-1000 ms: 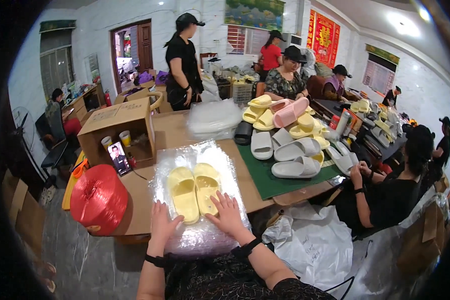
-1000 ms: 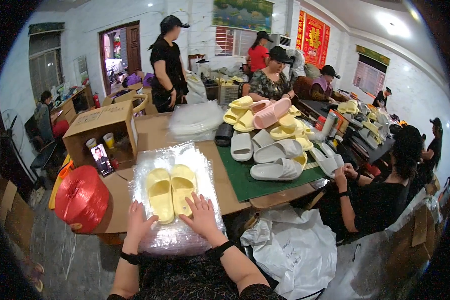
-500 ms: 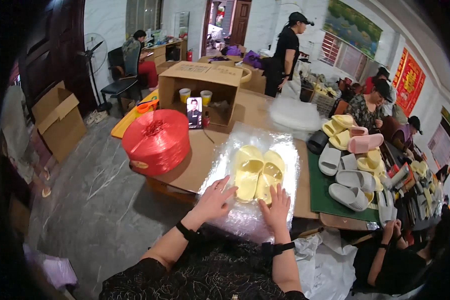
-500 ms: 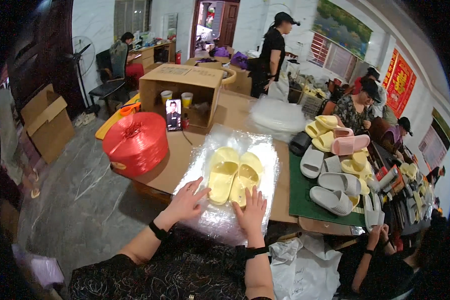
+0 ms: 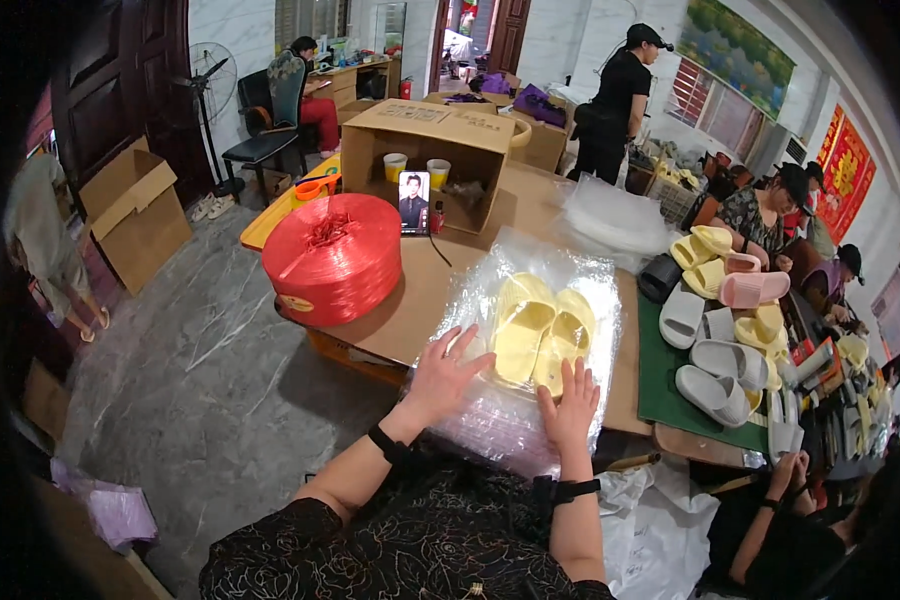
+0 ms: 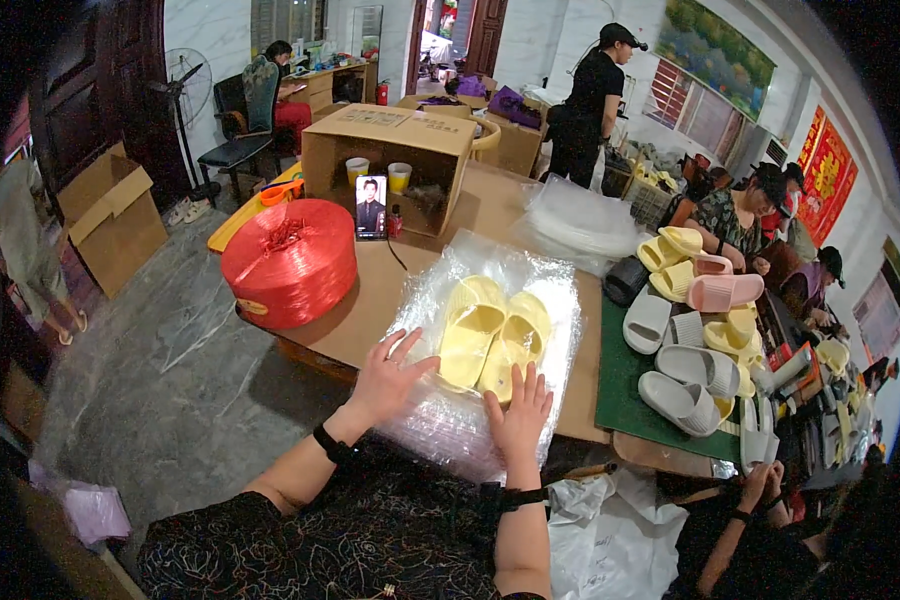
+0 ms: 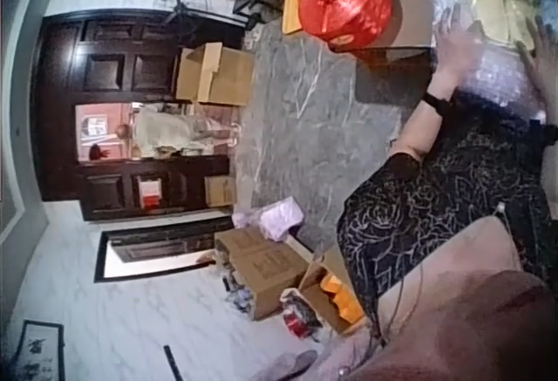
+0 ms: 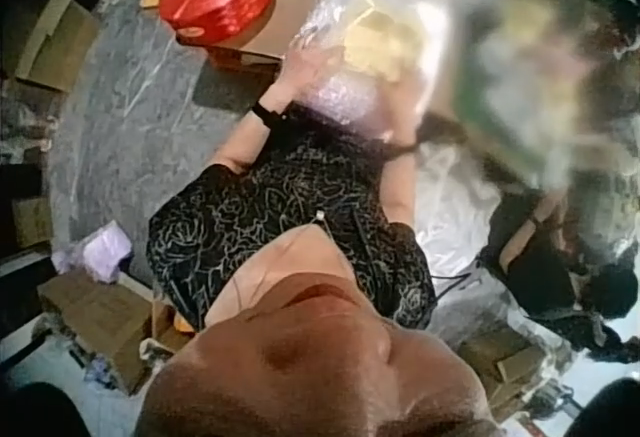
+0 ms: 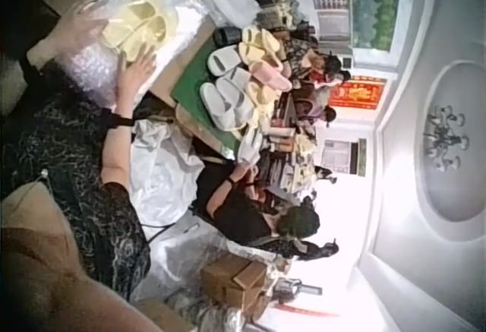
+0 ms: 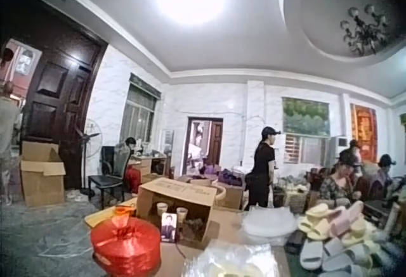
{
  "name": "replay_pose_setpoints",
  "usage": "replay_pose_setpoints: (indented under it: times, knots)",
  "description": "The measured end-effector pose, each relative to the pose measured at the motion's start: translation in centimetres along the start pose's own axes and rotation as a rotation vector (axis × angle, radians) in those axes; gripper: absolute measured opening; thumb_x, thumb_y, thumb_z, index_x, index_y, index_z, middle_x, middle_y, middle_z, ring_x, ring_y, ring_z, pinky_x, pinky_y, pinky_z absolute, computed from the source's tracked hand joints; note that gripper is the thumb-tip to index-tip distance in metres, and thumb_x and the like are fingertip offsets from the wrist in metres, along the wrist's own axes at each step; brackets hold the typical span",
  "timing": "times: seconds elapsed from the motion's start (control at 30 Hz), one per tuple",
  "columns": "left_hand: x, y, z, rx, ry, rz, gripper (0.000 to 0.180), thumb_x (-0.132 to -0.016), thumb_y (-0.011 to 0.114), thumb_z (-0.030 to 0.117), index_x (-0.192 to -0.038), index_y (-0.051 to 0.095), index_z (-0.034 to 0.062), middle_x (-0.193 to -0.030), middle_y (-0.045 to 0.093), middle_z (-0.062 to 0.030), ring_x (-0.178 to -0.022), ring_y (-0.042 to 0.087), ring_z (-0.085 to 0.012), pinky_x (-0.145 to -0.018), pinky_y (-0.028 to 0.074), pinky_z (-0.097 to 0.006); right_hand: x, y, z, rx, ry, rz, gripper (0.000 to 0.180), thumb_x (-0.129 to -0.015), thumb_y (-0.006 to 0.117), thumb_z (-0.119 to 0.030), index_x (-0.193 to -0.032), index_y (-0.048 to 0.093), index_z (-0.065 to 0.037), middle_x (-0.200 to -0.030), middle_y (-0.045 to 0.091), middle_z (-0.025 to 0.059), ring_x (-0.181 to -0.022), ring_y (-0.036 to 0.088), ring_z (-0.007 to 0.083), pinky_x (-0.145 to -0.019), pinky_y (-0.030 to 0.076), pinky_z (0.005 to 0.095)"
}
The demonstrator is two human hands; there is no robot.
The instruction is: Packing molded sandals and shoes with bubble wrap protective sheets at a manufacturing or warehouse station.
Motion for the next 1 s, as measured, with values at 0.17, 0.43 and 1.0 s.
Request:
replay_pose_setpoints:
  times: [0.17, 0.43, 1.0]
  knots:
    - [0.6, 0.2, -1.5, 0.065, -0.283, 0.197, 0.049, -0.077, 0.078, 0.026, -0.121, 0.064, 0.0129, -0.125, 0.056, -0.0148, -0.108, 0.056, -0.0308, -0.089, 0.048, -0.043, 0.0, -0.1, -0.1, -0.003, 0.000, 0.000, 0.071, -0.093, 0.055, -0.053, -0.149, 0.040, -0.011, -0.159, 0.030, 0.0150, -0.145, 0.025, 0.0402, -0.118, 0.013, 0.0568]
    - [0.0, 2.0, -3.2, 0.938, -0.585, 0.081, 0.047, -0.092, 0.067, 0.035, -0.123, 0.059, 0.0009, -0.074, 0.066, -0.0124, -0.069, 0.065, -0.0226, -0.067, 0.050, -0.034, 0.1, -0.4, -0.5, -0.002, -0.003, 0.001, 0.071, -0.093, 0.056, -0.052, -0.149, 0.040, -0.011, -0.159, 0.030, 0.0145, -0.146, 0.025, 0.0389, -0.118, 0.012, 0.0560]
    - [-3.7, 0.6, -1.4, 0.546, -0.360, 0.025, 0.061, -0.084, 0.071, 0.013, -0.140, 0.048, 0.0086, -0.083, 0.065, -0.0166, -0.070, 0.066, -0.0244, -0.066, 0.052, -0.037, 0.0, 0.0, -0.1, 0.009, 0.009, 0.003, 0.071, -0.092, 0.055, -0.054, -0.149, 0.041, -0.013, -0.159, 0.030, 0.0131, -0.145, 0.027, 0.0386, -0.118, 0.014, 0.0559]
Point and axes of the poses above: each hand's wrist, its own x-axis away from the middle knuckle, its own y-axis out of the palm, z = x × y, the point moved 4 cm from there along -x, towards the middle knuckle
